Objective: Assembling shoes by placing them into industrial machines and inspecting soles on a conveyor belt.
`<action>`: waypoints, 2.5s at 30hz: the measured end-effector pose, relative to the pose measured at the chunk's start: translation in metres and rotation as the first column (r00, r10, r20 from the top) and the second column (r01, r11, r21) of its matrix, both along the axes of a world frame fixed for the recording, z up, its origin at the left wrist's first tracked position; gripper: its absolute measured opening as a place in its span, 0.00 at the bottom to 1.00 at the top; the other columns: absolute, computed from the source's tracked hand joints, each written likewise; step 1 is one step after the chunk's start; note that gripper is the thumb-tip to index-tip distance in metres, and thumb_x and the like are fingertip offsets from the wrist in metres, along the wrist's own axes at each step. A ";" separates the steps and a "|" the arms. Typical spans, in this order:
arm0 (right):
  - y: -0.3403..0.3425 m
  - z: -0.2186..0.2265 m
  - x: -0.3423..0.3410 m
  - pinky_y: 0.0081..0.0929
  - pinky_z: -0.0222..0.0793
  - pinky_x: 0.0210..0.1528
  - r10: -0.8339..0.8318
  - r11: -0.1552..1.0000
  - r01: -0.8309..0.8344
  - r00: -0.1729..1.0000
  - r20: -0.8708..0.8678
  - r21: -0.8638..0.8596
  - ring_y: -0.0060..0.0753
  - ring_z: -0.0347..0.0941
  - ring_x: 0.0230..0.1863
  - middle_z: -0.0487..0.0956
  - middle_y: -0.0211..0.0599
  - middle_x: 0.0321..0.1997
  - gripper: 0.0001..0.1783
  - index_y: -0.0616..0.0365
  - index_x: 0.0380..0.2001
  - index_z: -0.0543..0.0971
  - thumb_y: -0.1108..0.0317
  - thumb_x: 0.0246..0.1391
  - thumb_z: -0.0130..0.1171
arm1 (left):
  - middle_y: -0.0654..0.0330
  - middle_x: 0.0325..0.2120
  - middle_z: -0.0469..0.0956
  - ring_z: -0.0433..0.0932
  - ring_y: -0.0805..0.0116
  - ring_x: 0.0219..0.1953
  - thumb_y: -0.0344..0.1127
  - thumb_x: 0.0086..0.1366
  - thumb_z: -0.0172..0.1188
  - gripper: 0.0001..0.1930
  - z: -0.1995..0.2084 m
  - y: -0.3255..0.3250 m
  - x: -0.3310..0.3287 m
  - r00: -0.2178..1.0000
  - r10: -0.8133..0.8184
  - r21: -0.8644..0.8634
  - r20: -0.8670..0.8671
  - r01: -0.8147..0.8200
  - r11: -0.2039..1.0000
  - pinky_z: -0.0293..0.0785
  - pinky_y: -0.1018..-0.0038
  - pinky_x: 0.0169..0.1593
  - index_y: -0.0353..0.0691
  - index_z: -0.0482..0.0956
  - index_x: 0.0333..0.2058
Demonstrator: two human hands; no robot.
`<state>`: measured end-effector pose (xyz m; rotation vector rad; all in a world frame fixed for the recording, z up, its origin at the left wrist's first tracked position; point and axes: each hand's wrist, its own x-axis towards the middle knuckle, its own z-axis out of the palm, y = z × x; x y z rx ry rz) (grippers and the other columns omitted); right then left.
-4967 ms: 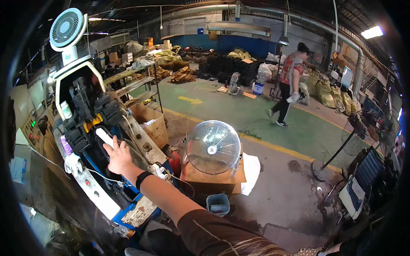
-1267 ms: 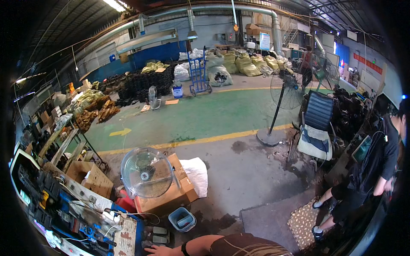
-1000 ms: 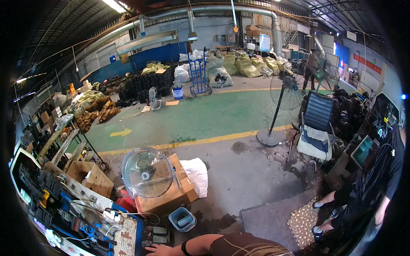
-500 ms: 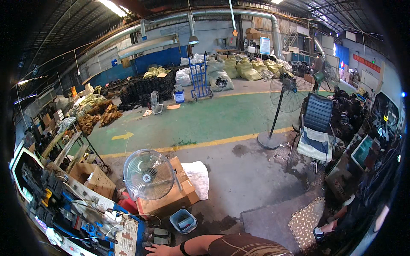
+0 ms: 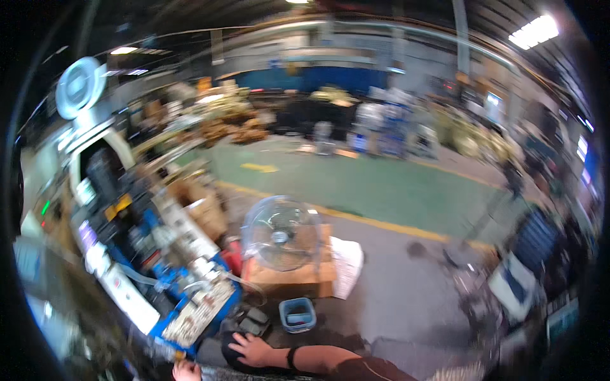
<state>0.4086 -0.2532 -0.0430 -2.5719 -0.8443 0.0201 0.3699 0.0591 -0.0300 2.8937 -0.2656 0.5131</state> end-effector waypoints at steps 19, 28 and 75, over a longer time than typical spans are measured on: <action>0.209 -0.017 0.023 0.62 0.63 0.57 0.683 0.730 -0.673 0.716 0.145 -0.118 0.72 0.60 0.60 0.66 0.51 0.66 0.19 0.43 0.45 0.83 0.58 0.47 0.63 | 0.48 0.57 0.72 0.73 0.47 0.56 0.38 0.64 0.58 0.18 0.044 0.063 -0.294 0.700 0.647 -0.687 -0.303 -0.631 0.360 0.70 0.62 0.59 0.39 0.76 0.51; 0.281 -0.011 -0.041 0.58 0.57 0.63 0.701 0.611 -0.642 0.710 -0.059 -0.463 0.63 0.52 0.69 0.58 0.40 0.72 0.22 0.48 0.52 0.79 0.61 0.51 0.61 | 0.44 0.60 0.66 0.58 0.39 0.66 0.33 0.50 0.66 0.25 0.039 0.006 -0.574 -0.463 0.870 -0.261 0.168 -0.872 -0.414 0.53 0.49 0.68 0.38 0.75 0.49; 0.241 0.094 -0.123 0.30 0.67 0.27 0.654 0.733 -0.456 0.677 -0.339 0.505 0.25 0.73 0.23 0.73 0.48 0.21 0.14 0.66 0.36 0.76 0.63 0.65 0.54 | 0.57 0.51 0.75 0.73 0.69 0.53 0.30 0.60 0.68 0.35 0.097 0.049 -0.242 0.885 0.411 -0.973 -0.218 -0.164 -0.162 0.68 0.73 0.58 0.37 0.62 0.63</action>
